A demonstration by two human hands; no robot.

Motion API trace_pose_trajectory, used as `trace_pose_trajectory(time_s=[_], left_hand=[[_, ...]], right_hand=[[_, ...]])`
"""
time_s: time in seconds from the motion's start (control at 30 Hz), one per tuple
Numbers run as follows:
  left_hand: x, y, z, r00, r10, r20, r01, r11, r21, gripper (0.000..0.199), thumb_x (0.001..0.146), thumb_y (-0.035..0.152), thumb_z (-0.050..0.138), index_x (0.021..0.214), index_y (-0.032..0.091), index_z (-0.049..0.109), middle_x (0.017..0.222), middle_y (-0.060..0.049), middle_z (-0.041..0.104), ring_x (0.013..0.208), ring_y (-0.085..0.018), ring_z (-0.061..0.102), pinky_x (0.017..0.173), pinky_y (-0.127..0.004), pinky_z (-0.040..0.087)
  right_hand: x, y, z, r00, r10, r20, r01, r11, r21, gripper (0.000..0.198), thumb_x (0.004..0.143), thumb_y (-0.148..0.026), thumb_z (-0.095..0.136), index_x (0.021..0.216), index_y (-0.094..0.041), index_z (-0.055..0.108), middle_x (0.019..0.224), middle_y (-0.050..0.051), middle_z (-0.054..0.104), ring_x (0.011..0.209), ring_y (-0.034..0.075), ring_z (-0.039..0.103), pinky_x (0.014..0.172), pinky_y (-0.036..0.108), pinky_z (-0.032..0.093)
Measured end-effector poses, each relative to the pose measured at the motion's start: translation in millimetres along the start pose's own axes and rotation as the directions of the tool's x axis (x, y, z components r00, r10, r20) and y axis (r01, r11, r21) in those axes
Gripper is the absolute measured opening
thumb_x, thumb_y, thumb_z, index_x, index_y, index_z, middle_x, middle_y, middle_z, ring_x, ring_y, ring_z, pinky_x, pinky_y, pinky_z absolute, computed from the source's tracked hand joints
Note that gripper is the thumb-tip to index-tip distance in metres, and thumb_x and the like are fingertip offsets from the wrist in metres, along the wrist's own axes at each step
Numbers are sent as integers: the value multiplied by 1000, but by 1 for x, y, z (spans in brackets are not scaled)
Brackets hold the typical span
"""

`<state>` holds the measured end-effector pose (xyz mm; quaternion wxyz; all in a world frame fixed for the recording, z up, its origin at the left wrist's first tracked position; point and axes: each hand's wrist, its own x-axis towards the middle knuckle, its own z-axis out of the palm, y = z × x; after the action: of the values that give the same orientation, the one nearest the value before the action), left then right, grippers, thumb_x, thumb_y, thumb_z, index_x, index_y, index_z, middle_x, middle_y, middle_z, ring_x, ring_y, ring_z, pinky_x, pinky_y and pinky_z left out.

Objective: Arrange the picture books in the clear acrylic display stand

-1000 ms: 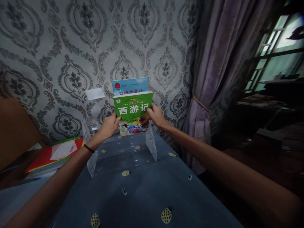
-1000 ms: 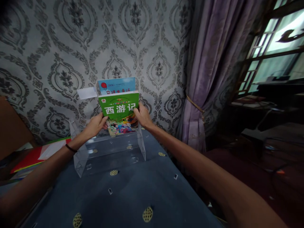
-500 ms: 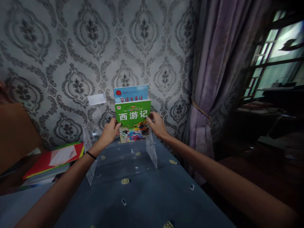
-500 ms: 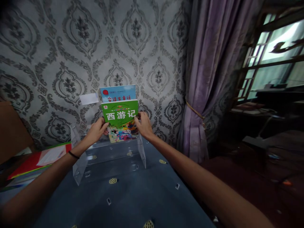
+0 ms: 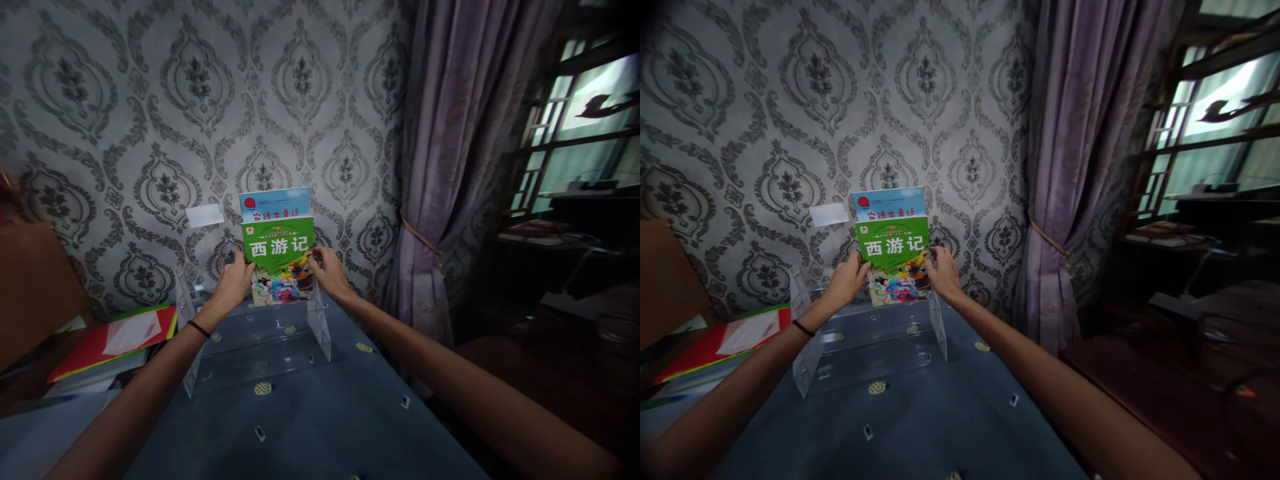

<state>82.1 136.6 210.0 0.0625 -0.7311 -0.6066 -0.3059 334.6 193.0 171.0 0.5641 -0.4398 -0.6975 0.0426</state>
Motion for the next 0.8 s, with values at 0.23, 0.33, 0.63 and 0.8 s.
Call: trace_pose_trajectory(time_s=[0.23,0.33,0.63,0.8], left_hand=[[-4,7,-2,999,-31,38,26,993,118,21,104,33,40,116,17,47,95,-17,75,97,-34,74,76,-36,51],[-6,10,-3,998,-43,40,36,988,151,22,104,34,39,116,18,47,98,-17,75,99,-34,74,77,-36,51],[-5,6,2,999,-28,15,26,990,142,22,104,35,38,116,19,47,98,-15,75,99,-33,74,79,-36,52],[-6,4,1,1000,-17,22,14,991,132,23,104,35,39,117,18,48,95,-15,75,97,-34,74,77,-36,51]], right_hand=[[1,4,8,999,37,11,-38,997,63,26,87,-32,51,107,-19,61,102,11,72,92,26,69,86,44,55],[1,4,7,999,49,12,-50,996,72,24,87,-32,51,105,-20,61,98,9,73,89,26,69,84,43,56],[1,7,7,997,81,1,-81,994,68,22,85,-33,55,101,-21,63,93,9,73,86,27,69,82,45,55],[-4,6,5,998,66,23,-68,993,97,22,87,-34,54,103,-20,62,100,10,74,91,26,71,82,42,56]])
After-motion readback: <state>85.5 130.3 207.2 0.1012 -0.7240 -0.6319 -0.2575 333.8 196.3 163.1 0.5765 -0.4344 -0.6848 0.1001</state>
